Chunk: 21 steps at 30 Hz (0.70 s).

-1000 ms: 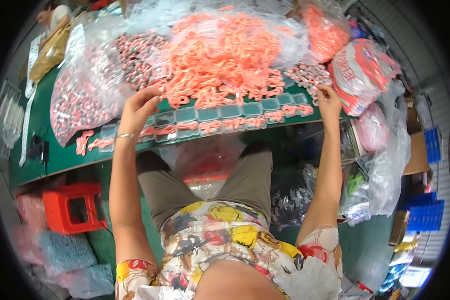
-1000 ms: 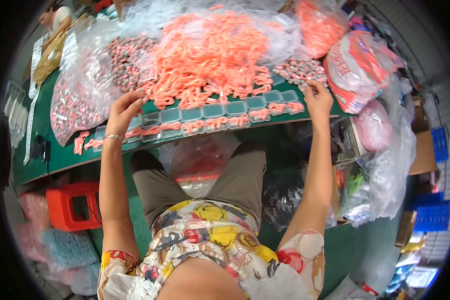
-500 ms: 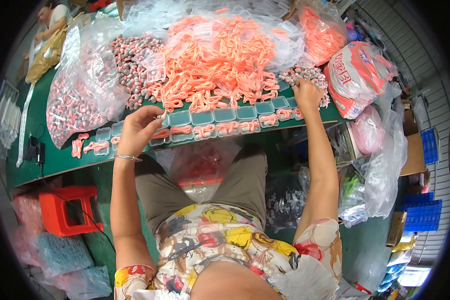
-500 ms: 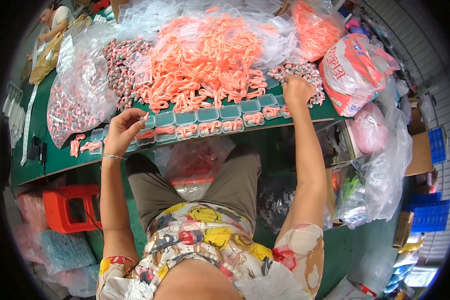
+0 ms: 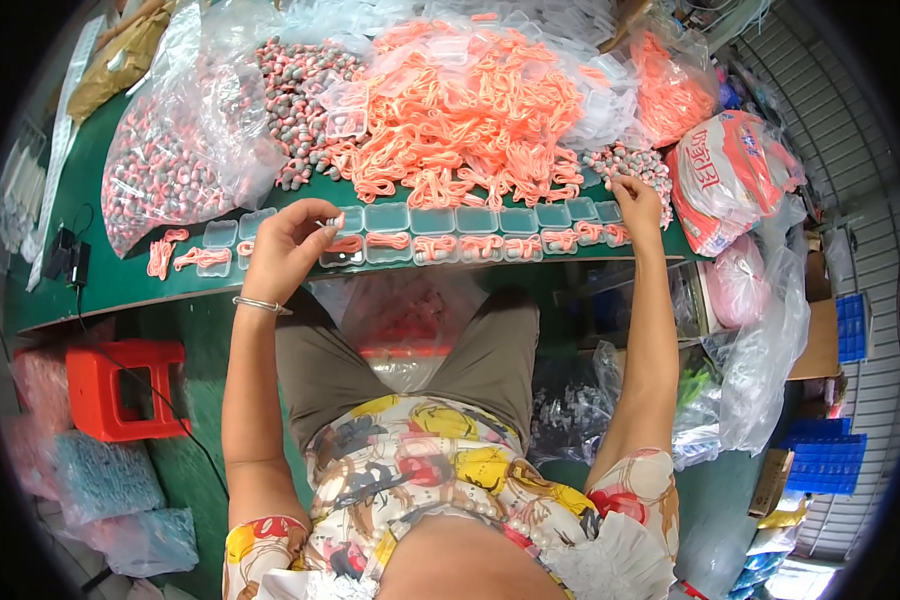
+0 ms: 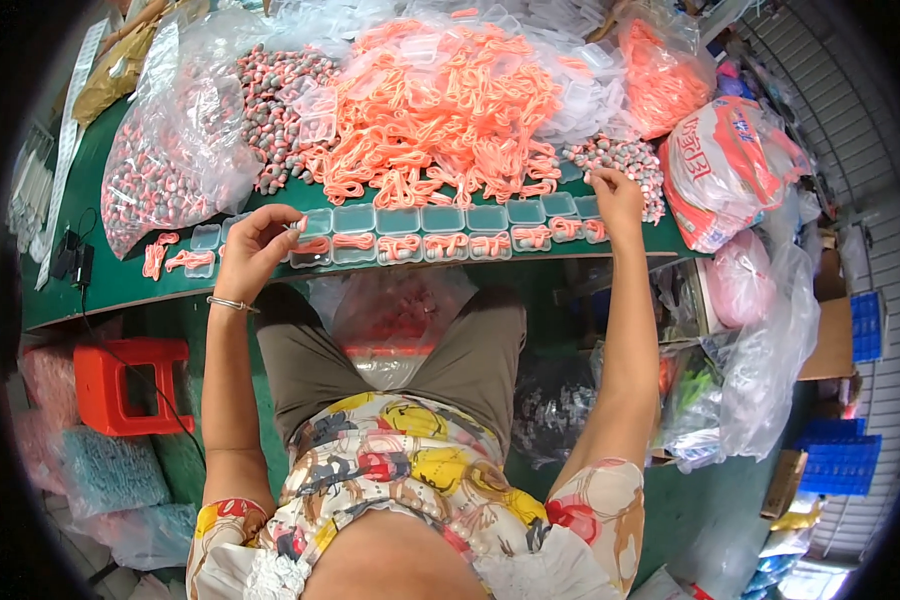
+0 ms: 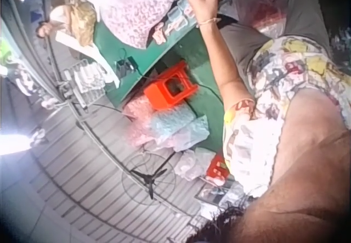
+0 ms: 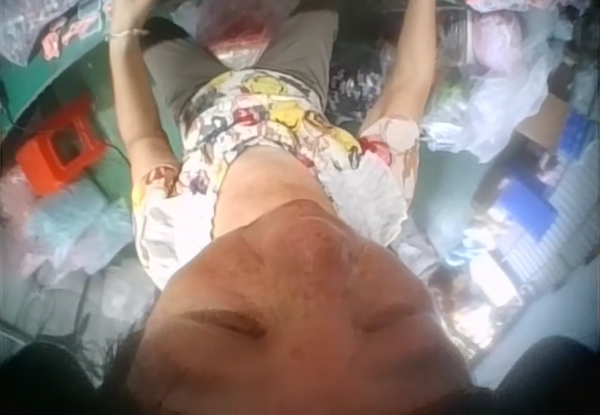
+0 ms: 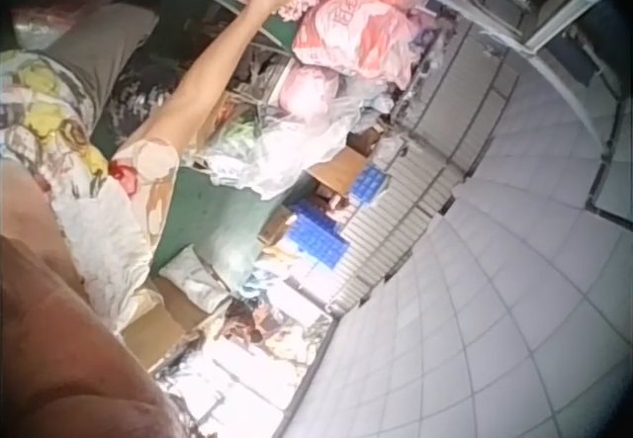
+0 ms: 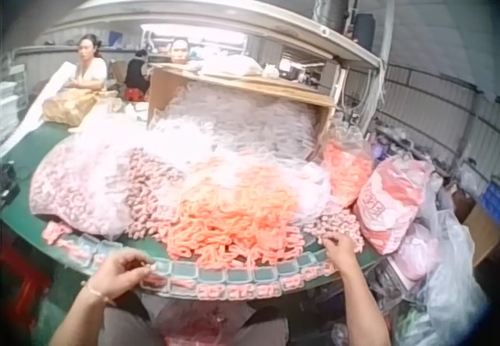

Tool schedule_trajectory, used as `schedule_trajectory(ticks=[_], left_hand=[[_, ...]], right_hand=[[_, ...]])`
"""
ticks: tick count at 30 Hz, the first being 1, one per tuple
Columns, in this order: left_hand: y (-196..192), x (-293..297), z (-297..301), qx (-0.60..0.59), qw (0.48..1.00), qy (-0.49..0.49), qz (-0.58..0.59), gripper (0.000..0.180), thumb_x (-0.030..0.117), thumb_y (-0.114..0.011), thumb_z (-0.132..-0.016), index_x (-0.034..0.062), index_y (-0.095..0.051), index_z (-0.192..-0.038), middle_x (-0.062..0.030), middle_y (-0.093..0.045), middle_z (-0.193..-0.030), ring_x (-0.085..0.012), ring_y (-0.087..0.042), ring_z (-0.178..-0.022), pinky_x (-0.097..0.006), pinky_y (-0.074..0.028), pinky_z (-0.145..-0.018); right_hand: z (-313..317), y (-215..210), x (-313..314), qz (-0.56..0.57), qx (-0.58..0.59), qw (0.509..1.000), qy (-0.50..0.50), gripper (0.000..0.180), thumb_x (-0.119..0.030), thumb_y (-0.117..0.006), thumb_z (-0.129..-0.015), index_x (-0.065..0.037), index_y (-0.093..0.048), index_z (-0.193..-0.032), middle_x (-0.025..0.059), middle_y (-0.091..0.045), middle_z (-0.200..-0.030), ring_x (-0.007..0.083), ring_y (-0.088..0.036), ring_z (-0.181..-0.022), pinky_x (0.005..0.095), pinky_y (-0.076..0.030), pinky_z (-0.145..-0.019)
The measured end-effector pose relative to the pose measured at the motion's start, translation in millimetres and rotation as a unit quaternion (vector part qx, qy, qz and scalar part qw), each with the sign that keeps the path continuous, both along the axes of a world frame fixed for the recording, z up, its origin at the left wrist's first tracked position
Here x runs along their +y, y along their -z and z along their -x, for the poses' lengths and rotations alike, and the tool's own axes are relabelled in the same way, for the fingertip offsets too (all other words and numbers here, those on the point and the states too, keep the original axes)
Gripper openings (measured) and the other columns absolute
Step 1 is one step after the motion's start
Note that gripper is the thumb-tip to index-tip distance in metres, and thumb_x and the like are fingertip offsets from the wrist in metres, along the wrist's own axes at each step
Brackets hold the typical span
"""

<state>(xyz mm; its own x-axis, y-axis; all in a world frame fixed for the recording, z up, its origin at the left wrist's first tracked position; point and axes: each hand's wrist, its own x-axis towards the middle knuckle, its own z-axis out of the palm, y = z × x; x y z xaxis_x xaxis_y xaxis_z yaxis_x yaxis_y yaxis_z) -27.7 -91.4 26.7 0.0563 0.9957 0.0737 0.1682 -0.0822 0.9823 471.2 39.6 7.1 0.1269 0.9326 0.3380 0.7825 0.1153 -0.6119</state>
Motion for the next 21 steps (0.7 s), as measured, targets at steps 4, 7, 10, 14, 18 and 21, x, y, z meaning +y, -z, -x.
schedule_trajectory(ticks=[4,7,10,14,18,21], left_hand=[[4.0,-5.3,3.3,0.013,0.999,-0.041,-0.033,0.012,0.002,-0.065,-0.086,-0.0012,-0.064,-0.097,0.0014,-0.063,-0.085,-0.0044,-0.059,-0.076,-0.021,-0.046,-0.063],[-1.2,-8.8,-2.6,0.019,0.997,-0.055,-0.053,0.011,0.002,-0.066,-0.085,-0.0005,-0.066,-0.095,0.0017,-0.064,-0.082,-0.0035,-0.058,-0.072,-0.021,-0.046,-0.061],[2.0,-15.9,3.0,0.107,0.986,-0.059,-0.116,0.011,0.004,-0.068,-0.082,0.0009,-0.068,-0.093,-0.0050,-0.067,-0.083,-0.0088,-0.060,-0.068,-0.024,-0.048,-0.061],[6.4,-22.5,4.3,0.179,0.964,-0.056,-0.189,0.011,0.004,-0.069,-0.077,0.0054,-0.068,-0.088,-0.0082,-0.065,-0.082,-0.0224,-0.062,-0.071,-0.032,-0.051,-0.065],[15.7,-23.6,4.6,0.267,0.926,-0.062,-0.259,0.008,0.006,-0.069,-0.073,0.0097,-0.068,-0.081,-0.0042,-0.063,-0.085,-0.0262,-0.059,-0.083,-0.038,-0.047,-0.072],[24.5,-22.2,1.7,0.311,0.906,-0.076,-0.278,0.007,0.011,-0.071,-0.073,0.0127,-0.068,-0.079,-0.0001,-0.062,-0.085,-0.0230,-0.056,-0.086,-0.037,-0.042,-0.074]], right_hand=[[39.1,-15.4,-24.4,-0.014,0.191,0.974,-0.120,0.012,-0.007,-0.065,-0.087,0.001,-0.068,-0.095,0.0000,-0.066,-0.084,0.0071,-0.057,-0.075,0.0223,-0.046,-0.068],[87.5,-31.0,-59.9,0.026,0.220,0.963,-0.152,0.010,-0.006,-0.065,-0.087,0.000,-0.068,-0.094,-0.0016,-0.064,-0.086,0.0065,-0.056,-0.077,0.0214,-0.046,-0.069],[155.3,-42.3,-97.7,-0.021,0.134,0.970,-0.199,0.008,-0.003,-0.064,-0.085,-0.002,-0.068,-0.092,0.0025,-0.066,-0.088,0.0110,-0.058,-0.078,0.0259,-0.045,-0.067],[227.4,-39.9,-121.3,-0.120,-0.033,0.952,-0.280,0.004,-0.012,-0.066,-0.081,-0.009,-0.067,-0.085,0.0049,-0.066,-0.085,0.0216,-0.060,-0.084,0.0376,-0.038,-0.083],[281.0,-21.4,-126.5,-0.129,-0.044,0.936,-0.324,0.004,-0.014,-0.068,-0.081,-0.012,-0.067,-0.085,0.0003,-0.066,-0.085,0.0183,-0.059,-0.085,0.0386,-0.032,-0.089],[303.0,-10.2,-122.9,-0.166,-0.068,0.931,-0.317,0.006,-0.013,-0.069,-0.080,-0.012,-0.067,-0.086,-0.0008,-0.066,-0.084,0.0184,-0.059,-0.084,0.0387,-0.031,-0.090]])
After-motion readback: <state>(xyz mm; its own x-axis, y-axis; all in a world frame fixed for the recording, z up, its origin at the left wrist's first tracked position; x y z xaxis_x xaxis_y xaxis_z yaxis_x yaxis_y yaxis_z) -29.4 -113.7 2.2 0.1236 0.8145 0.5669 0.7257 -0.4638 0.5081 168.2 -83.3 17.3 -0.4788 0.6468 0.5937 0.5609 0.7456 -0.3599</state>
